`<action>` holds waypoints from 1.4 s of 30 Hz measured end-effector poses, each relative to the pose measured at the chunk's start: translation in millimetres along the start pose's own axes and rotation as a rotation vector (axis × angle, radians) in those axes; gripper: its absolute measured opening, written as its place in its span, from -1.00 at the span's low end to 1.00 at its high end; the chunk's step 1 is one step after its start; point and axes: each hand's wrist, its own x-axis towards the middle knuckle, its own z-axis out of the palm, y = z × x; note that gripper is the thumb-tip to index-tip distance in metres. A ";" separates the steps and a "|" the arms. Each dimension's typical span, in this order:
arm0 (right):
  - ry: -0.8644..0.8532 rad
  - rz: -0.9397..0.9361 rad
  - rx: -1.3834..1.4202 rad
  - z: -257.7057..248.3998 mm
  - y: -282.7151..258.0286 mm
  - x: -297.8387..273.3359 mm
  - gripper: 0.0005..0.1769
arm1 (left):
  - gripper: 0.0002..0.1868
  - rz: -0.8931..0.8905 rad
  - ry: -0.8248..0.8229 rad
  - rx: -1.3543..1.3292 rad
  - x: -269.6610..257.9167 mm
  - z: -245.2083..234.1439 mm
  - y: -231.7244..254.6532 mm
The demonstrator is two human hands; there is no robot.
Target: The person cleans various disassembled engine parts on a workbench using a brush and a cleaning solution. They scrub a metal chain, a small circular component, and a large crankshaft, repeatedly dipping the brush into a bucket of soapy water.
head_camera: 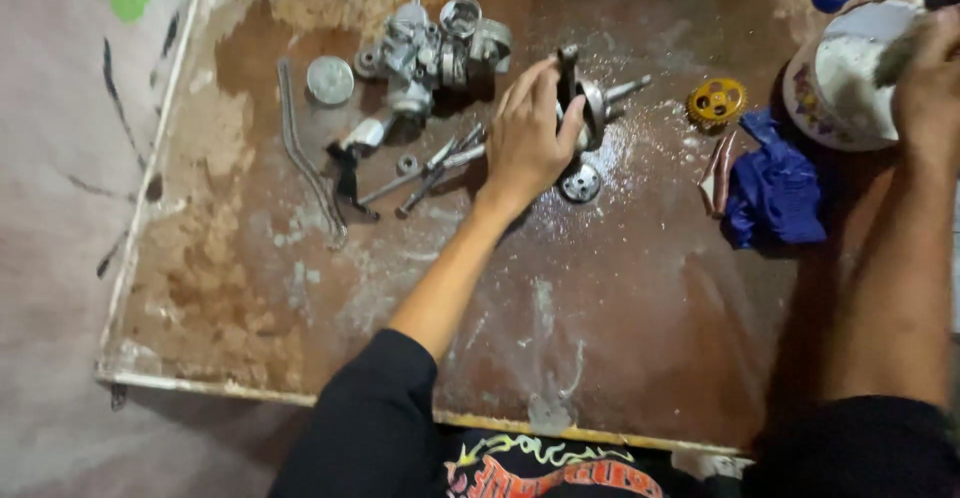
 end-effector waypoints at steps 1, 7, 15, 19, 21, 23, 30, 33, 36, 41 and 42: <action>0.020 0.003 -0.001 -3.4 -12.6 2.7 -0.72 | -0.49 0.020 -0.001 -0.002 2.8 2.2 -2.4; -0.344 0.090 -0.338 -12.2 -25.2 11.7 -0.78 | -0.56 -0.082 -0.039 -0.128 10.4 0.5 -7.0; -0.364 0.148 -0.281 -18.8 -18.1 7.5 -0.75 | -0.49 -0.137 -0.165 -0.226 13.8 -15.3 -5.9; -0.311 0.201 -0.210 -21.9 -46.3 9.2 -0.78 | -0.42 -0.143 -0.199 -0.260 13.3 -3.5 -18.5; -0.379 0.127 -0.322 -20.4 -42.1 9.2 -0.76 | -0.32 -0.100 -0.183 -0.222 5.5 5.9 -29.1; -0.388 0.116 -0.297 -20.1 -62.4 11.2 -0.79 | -0.30 -0.066 -0.184 -0.204 16.6 -0.4 -28.6; -0.469 0.119 -0.480 -17.5 -79.5 18.5 -0.75 | -0.28 -0.150 -0.269 -0.197 13.0 -4.2 -26.5; -0.312 0.090 0.030 4.3 64.8 39.7 -0.68 | -0.08 -0.135 -0.321 -0.173 20.1 -6.8 -21.6; -0.261 0.063 0.256 8.7 57.5 38.7 -0.57 | 0.20 -0.107 -0.413 -0.083 11.7 -0.5 -29.7; -0.065 -0.203 -0.012 25.6 -87.8 -8.8 -0.63 | 0.48 -0.063 -0.417 0.094 13.0 4.1 -23.9; 0.065 -0.404 -0.036 37.7 -123.9 -21.0 -0.54 | 0.52 -0.065 -0.419 0.134 13.9 3.5 -22.1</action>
